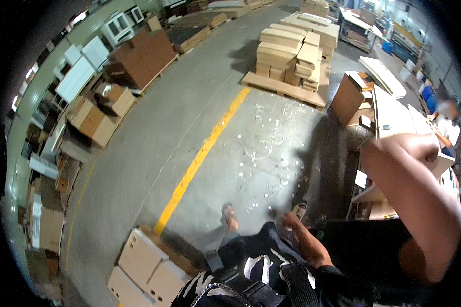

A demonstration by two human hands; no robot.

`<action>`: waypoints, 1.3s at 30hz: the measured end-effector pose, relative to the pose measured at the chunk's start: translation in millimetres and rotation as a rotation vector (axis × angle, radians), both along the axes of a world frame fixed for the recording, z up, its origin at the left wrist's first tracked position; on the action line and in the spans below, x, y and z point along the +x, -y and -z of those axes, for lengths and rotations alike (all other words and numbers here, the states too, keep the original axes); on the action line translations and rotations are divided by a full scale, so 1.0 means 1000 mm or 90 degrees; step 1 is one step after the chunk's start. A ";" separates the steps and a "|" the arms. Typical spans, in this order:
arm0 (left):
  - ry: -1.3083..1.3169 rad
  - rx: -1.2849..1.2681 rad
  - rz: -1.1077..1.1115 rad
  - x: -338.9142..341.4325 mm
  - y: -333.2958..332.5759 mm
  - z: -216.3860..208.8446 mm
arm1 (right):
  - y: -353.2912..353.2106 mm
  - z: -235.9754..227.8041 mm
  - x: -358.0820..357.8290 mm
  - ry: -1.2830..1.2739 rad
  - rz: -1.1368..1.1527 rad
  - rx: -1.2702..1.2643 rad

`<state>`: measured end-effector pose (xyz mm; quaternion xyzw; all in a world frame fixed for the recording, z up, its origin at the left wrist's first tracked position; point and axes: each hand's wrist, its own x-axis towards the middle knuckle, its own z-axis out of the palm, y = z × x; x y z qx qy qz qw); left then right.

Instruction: The person carries wooden panels across a workshop and uses a utility knife to trim excess material from the edges and around pre-cut holes on a panel.

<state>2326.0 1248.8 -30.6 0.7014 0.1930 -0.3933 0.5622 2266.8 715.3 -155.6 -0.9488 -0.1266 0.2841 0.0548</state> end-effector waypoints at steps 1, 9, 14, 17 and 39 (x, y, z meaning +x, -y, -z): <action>-0.012 -0.005 0.031 0.027 0.007 0.013 | 0.025 0.015 -0.015 -0.243 0.059 -0.115; -0.021 0.302 0.286 0.309 -0.037 0.035 | -0.097 -0.063 0.080 -0.088 0.890 0.343; 0.073 0.407 0.590 0.500 0.149 0.047 | -0.085 -0.033 0.068 0.162 0.985 0.300; 0.198 0.483 0.609 0.617 0.245 0.023 | -0.096 -0.090 0.148 -0.040 1.125 0.446; 0.591 0.260 0.924 1.031 0.928 -0.069 | 0.377 -0.136 0.489 0.507 1.564 0.975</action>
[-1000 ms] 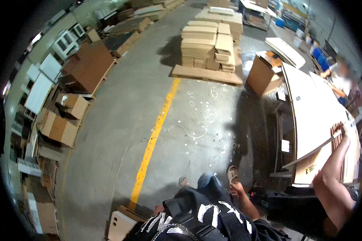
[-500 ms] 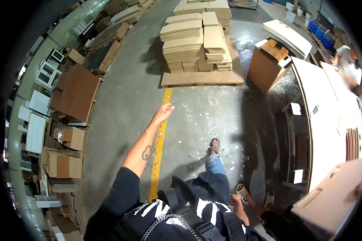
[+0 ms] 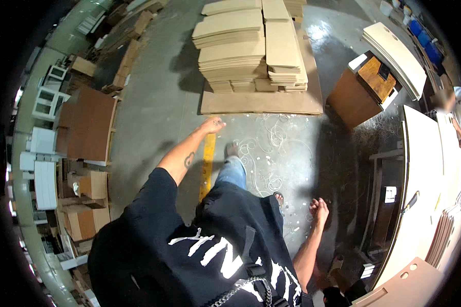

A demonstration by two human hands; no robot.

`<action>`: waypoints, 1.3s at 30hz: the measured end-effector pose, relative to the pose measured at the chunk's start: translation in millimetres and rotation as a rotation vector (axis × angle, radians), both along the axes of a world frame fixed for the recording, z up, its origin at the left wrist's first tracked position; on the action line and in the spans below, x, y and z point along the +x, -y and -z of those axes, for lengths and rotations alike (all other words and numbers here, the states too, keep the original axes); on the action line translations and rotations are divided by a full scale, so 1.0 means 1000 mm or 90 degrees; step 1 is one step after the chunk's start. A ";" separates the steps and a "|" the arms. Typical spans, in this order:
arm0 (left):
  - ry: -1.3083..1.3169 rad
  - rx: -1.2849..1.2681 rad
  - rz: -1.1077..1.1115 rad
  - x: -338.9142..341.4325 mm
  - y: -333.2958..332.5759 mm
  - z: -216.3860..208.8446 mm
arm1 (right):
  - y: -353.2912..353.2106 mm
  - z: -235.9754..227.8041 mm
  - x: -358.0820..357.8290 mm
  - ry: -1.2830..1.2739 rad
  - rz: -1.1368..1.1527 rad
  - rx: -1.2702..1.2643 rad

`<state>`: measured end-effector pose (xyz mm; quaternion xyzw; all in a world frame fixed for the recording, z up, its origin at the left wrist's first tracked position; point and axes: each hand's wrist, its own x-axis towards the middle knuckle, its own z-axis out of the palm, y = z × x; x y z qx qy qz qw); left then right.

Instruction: The person carries wooden panels across a workshop and uses a utility knife to trim excess material from the edges and around pre-cut holes on a panel.

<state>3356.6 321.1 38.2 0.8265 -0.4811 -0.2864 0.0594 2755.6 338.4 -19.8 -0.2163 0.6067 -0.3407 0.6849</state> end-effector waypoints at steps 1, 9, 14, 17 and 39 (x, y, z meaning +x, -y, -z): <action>0.014 0.009 0.006 0.018 0.016 0.021 | 0.004 0.031 0.004 -0.021 -0.030 0.013; 0.172 0.200 0.293 0.138 0.148 0.101 | -0.097 0.120 0.277 -0.488 -0.238 0.204; 0.493 0.144 0.704 0.214 0.241 0.152 | -0.113 0.114 0.497 -0.512 -0.429 0.431; 0.652 0.091 1.064 0.250 0.278 0.168 | -0.090 0.107 0.587 -0.517 -0.477 0.573; 0.506 -0.085 0.800 0.329 0.346 0.186 | -0.127 0.167 0.760 -0.514 -0.310 0.600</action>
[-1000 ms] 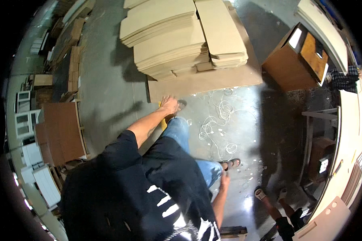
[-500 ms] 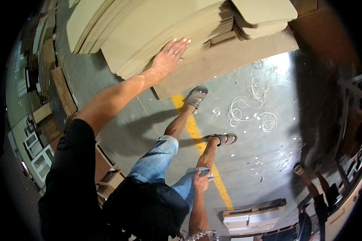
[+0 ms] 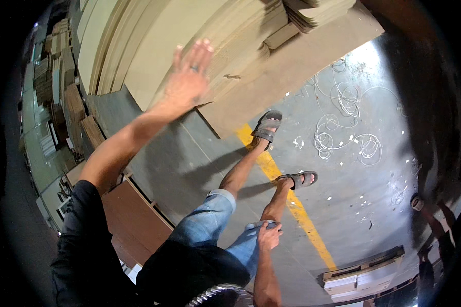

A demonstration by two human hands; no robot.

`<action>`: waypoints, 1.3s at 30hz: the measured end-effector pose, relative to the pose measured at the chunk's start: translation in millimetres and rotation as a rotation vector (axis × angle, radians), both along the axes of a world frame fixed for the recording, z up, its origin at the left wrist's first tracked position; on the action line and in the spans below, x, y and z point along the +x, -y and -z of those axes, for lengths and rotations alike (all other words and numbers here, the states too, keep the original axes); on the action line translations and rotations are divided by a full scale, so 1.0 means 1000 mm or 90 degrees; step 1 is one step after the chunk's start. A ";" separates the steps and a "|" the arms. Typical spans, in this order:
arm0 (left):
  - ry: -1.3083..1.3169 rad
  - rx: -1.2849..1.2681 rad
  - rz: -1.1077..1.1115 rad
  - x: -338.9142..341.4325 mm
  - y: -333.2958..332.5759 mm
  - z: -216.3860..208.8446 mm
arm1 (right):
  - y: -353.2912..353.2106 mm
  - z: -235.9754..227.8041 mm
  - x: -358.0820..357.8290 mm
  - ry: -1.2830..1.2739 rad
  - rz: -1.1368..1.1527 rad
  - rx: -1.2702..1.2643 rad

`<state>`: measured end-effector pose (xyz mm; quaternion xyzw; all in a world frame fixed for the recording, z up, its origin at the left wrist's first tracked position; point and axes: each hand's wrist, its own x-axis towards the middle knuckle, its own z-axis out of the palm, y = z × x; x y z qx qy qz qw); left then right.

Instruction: The person carries wooden panels across a workshop and uses a utility knife to trim excess material from the edges and around pre-cut holes on a panel.

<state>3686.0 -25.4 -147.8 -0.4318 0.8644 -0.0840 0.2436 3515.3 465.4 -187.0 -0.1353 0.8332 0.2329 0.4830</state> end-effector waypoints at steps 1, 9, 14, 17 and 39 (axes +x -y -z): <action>0.023 -0.032 -0.016 -0.002 0.012 -0.010 | 0.008 -0.006 -0.001 -0.007 0.011 0.005; 0.010 -0.073 0.083 0.009 0.051 -0.020 | 0.012 -0.005 -0.010 -0.009 -0.004 -0.003; 0.146 -0.063 0.109 0.003 0.043 -0.040 | 0.006 -0.003 -0.013 -0.016 -0.016 0.003; 0.067 -0.065 0.183 0.015 0.047 -0.039 | 0.006 -0.003 -0.013 -0.013 -0.025 -0.011; 0.127 -0.001 0.292 -0.005 0.084 -0.061 | 0.006 0.003 -0.013 -0.003 -0.029 -0.007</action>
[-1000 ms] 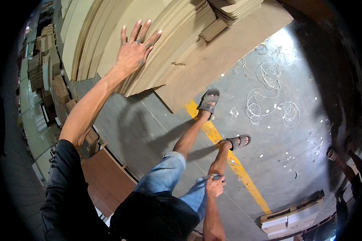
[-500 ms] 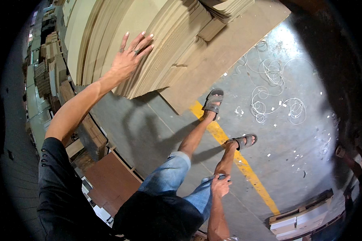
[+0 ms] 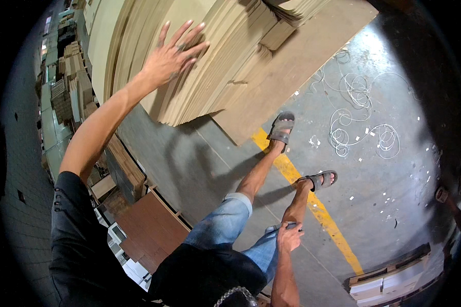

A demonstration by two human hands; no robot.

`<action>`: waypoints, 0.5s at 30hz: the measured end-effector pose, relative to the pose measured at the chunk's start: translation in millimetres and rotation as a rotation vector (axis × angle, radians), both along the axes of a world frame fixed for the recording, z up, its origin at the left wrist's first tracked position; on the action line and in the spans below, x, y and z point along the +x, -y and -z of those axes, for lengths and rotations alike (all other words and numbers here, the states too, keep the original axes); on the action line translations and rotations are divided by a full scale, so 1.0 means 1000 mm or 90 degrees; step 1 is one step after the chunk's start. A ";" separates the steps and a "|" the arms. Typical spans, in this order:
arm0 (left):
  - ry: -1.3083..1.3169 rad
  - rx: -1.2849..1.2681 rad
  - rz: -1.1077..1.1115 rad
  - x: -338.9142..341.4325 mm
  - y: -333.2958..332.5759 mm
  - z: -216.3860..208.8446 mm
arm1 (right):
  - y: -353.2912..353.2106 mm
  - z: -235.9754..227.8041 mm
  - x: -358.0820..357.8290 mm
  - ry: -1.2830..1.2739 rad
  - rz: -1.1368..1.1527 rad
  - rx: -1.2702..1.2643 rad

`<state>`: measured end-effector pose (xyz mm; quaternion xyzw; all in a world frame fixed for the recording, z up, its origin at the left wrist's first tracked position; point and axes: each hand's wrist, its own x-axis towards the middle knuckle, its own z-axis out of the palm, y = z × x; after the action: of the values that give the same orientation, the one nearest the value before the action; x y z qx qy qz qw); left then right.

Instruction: The person carries wooden panels across a workshop and uses a utility knife to trim excess material from the edges and around pre-cut holes on a panel.

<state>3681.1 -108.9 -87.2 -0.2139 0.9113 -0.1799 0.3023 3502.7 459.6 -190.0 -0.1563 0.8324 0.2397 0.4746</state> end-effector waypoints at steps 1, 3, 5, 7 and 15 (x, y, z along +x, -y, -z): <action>-0.013 -0.005 -0.005 -0.010 0.002 0.006 | 0.001 -0.002 0.000 -0.006 0.003 0.005; -0.032 -0.019 -0.020 -0.028 0.004 0.013 | 0.007 -0.005 0.000 -0.012 0.004 0.010; 0.021 -0.012 -0.007 -0.044 -0.001 0.012 | 0.010 -0.006 0.000 -0.010 -0.003 0.015; 0.023 0.016 0.048 -0.036 0.004 0.029 | 0.010 -0.006 0.001 -0.011 -0.005 0.013; 0.243 0.018 0.139 -0.006 -0.033 0.030 | 0.011 -0.008 0.003 -0.010 0.006 0.019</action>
<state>3675.4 -75.6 -117.1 -0.0716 0.8578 -0.2358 0.4511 3506.1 448.5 -182.4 -0.1434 0.8332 0.2511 0.4714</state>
